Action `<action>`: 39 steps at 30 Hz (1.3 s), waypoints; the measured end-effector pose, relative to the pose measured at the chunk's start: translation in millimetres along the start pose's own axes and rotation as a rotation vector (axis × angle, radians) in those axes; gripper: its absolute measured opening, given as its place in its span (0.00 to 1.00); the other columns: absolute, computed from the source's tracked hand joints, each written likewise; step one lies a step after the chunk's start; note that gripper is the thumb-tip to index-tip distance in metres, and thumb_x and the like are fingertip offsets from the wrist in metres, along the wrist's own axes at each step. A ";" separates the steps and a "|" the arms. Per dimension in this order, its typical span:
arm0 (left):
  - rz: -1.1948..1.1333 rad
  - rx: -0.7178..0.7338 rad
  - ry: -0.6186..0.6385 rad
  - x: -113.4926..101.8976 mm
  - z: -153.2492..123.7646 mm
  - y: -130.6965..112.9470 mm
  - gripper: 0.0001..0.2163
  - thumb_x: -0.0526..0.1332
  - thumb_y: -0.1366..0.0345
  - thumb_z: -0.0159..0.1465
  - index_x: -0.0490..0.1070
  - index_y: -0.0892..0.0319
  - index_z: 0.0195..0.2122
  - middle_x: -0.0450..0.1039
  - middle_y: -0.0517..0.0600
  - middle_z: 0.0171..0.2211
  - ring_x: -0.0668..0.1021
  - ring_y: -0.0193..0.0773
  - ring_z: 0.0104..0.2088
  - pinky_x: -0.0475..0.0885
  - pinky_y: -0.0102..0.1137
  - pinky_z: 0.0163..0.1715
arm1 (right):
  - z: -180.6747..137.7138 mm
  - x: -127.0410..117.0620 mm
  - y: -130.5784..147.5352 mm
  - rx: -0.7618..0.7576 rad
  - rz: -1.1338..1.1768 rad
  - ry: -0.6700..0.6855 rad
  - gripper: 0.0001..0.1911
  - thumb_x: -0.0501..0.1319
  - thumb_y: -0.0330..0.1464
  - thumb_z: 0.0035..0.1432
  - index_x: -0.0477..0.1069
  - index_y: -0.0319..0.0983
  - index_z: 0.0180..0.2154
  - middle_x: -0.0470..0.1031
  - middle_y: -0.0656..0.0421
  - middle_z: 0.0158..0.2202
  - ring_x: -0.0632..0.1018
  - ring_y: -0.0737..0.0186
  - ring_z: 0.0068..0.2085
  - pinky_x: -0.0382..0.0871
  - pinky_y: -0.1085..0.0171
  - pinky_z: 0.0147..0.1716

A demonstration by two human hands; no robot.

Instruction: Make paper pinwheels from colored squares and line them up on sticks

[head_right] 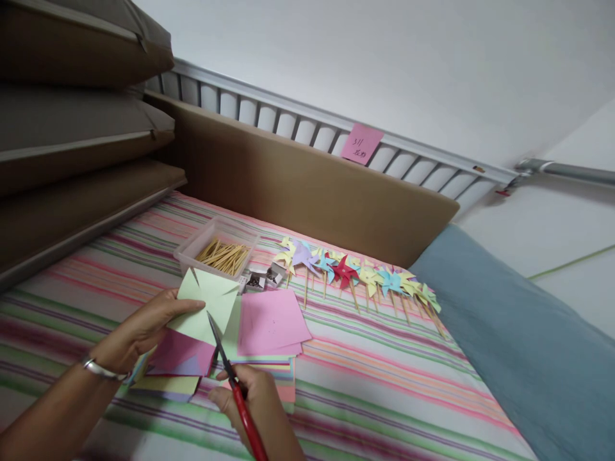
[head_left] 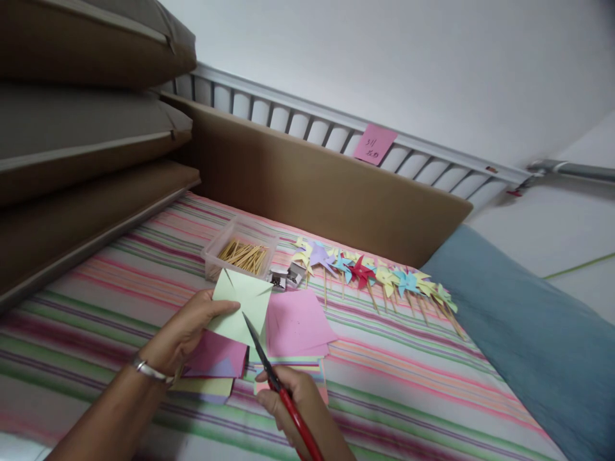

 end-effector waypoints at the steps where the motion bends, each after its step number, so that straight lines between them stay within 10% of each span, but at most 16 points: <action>1: 0.000 -0.002 0.002 -0.4 0.2 0.6 0.13 0.68 0.68 0.45 0.79 0.64 0.33 0.80 0.54 0.27 0.79 0.45 0.28 0.71 0.32 0.29 | -0.5 0.2 0.4 0.002 -0.002 0.001 0.15 0.62 0.38 0.48 0.74 0.36 0.37 0.56 0.66 0.19 0.57 0.71 0.21 0.50 0.71 0.19; 16: -0.078 0.086 -0.100 -21.8 4.9 -7.8 0.12 0.69 0.70 0.45 0.78 0.65 0.33 0.81 0.54 0.28 0.80 0.46 0.28 0.74 0.33 0.32 | -9.9 -23.7 15.6 -0.200 -0.374 0.040 0.15 0.54 0.24 0.47 0.72 0.38 0.37 0.67 0.63 0.23 0.65 0.67 0.25 0.56 0.72 0.24; 25: -0.198 0.068 -0.131 -20.8 1.2 -6.7 0.14 0.69 0.72 0.45 0.77 0.65 0.35 0.81 0.55 0.31 0.81 0.44 0.31 0.75 0.32 0.34 | -3.9 -93.1 -11.6 0.037 -0.597 -0.412 0.21 0.51 0.26 0.55 0.65 0.37 0.51 0.74 0.50 0.46 0.75 0.54 0.46 0.64 0.63 0.43; 31: -0.280 0.097 -0.074 -17.7 6.7 -5.2 0.12 0.68 0.73 0.47 0.77 0.62 0.35 0.81 0.53 0.35 0.80 0.45 0.36 0.74 0.32 0.39 | 2.2 -97.1 -26.4 0.159 -0.840 -0.418 0.25 0.53 0.26 0.54 0.63 0.33 0.55 0.72 0.45 0.49 0.73 0.48 0.50 0.65 0.58 0.45; 39: -0.228 0.224 0.118 0.8 -1.9 -13.1 0.08 0.66 0.72 0.51 0.77 0.61 0.33 0.79 0.52 0.37 0.78 0.42 0.39 0.71 0.33 0.43 | -2.7 -98.9 -6.9 -0.048 -0.724 -0.551 0.19 0.54 0.29 0.54 0.72 0.36 0.47 0.74 0.48 0.45 0.73 0.48 0.48 0.64 0.55 0.48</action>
Point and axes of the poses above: each hand's wrist, its own z-axis towards the middle knuckle, its own x-axis out of the palm, y = z × x, the point moved 7 cm from there along z, towards the middle knuckle
